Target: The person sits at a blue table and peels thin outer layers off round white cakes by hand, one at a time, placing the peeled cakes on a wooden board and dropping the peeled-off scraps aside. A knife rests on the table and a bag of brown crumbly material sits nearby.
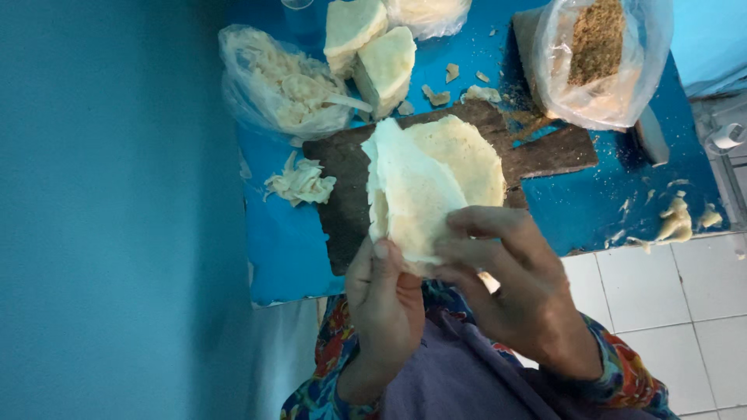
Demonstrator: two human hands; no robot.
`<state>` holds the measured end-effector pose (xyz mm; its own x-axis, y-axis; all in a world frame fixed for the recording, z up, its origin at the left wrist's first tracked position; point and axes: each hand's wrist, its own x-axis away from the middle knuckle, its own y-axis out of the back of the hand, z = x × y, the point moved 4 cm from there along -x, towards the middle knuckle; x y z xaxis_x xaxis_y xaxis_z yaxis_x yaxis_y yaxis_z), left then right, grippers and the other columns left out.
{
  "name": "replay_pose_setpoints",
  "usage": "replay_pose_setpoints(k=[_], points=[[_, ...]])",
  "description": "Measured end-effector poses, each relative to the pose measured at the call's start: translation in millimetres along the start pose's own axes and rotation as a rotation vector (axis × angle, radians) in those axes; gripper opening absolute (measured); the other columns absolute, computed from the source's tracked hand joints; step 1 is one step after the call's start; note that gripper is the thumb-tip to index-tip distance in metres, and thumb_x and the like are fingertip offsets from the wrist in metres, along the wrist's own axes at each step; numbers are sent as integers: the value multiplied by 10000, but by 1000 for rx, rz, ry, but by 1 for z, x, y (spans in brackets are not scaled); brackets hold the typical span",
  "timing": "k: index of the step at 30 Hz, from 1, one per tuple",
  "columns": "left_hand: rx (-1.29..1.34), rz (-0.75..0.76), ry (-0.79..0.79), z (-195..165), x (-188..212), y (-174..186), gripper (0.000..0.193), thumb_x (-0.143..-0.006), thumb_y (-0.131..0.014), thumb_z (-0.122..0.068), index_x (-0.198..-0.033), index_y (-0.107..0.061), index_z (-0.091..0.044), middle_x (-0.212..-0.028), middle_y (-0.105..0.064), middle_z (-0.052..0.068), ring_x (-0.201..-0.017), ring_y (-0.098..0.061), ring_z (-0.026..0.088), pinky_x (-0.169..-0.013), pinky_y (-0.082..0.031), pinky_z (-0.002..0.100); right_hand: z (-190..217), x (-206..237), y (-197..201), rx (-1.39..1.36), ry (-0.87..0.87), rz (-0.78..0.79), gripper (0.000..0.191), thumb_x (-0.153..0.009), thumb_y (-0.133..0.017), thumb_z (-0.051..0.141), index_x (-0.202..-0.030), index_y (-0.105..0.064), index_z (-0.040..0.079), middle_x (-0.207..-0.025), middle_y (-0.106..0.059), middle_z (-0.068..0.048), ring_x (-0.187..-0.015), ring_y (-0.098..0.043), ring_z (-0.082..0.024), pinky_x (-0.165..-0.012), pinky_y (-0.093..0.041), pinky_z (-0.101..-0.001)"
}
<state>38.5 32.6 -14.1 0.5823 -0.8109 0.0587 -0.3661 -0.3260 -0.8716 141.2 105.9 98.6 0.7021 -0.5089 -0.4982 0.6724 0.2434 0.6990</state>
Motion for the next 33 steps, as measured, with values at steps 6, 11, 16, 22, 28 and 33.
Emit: replay_pose_setpoints(k=[6,11,16,22,28,33], points=[[-13,-28,15,9,1,7,411,-1133,-502,-205,-1387,-522,118,-1207,-618,166,-1096,-613,197,-976,-510,353,-12,2,0,-119,-152,-10,190,-819,-804,26,-986,-718,53,-1142,-656,-89,-994,-660,-210,-837,-548,-318],[-411,154,-72,4,4,-12,548,-918,-738,-74,-1389,-499,75,-1250,-638,116,-1129,-632,132,-952,-539,297,-27,4,-5,-325,-270,52,117,-839,-771,18,-946,-729,42,-1072,-661,-72,-993,-665,-177,-834,-558,-299],[-435,-24,-29,-5,-5,-19,409,-987,-681,-73,-1354,-591,83,-1177,-721,138,-1007,-687,128,-854,-574,267,-57,14,-3,-792,-587,-42,57,-1017,-620,28,-1037,-668,5,-1012,-654,-61,-900,-589,-139,-799,-514,-287],[-461,-35,-81,-5,-7,-24,382,-1010,-674,-94,-1339,-610,88,-1166,-729,136,-1012,-690,128,-850,-576,265,-74,23,-18,-843,-685,-118,153,-1058,-547,151,-1142,-610,40,-914,-649,-58,-791,-635,-146,-708,-536,-288],[-527,-77,-135,-7,-2,-5,400,-989,-672,-91,-1355,-617,62,-1167,-734,131,-992,-689,121,-841,-563,245,-84,15,-15,-619,-550,-54,208,-943,-722,126,-1109,-659,18,-1034,-704,-75,-911,-675,-139,-825,-573,-300],[-256,-272,-276,-34,-3,30,331,-971,-658,-24,-1278,-653,101,-1155,-708,214,-968,-723,235,-833,-597,361,-123,14,21,-801,-800,-401,316,-922,-738,204,-1179,-672,31,-1025,-713,-54,-856,-687,-147,-761,-561,-310]])
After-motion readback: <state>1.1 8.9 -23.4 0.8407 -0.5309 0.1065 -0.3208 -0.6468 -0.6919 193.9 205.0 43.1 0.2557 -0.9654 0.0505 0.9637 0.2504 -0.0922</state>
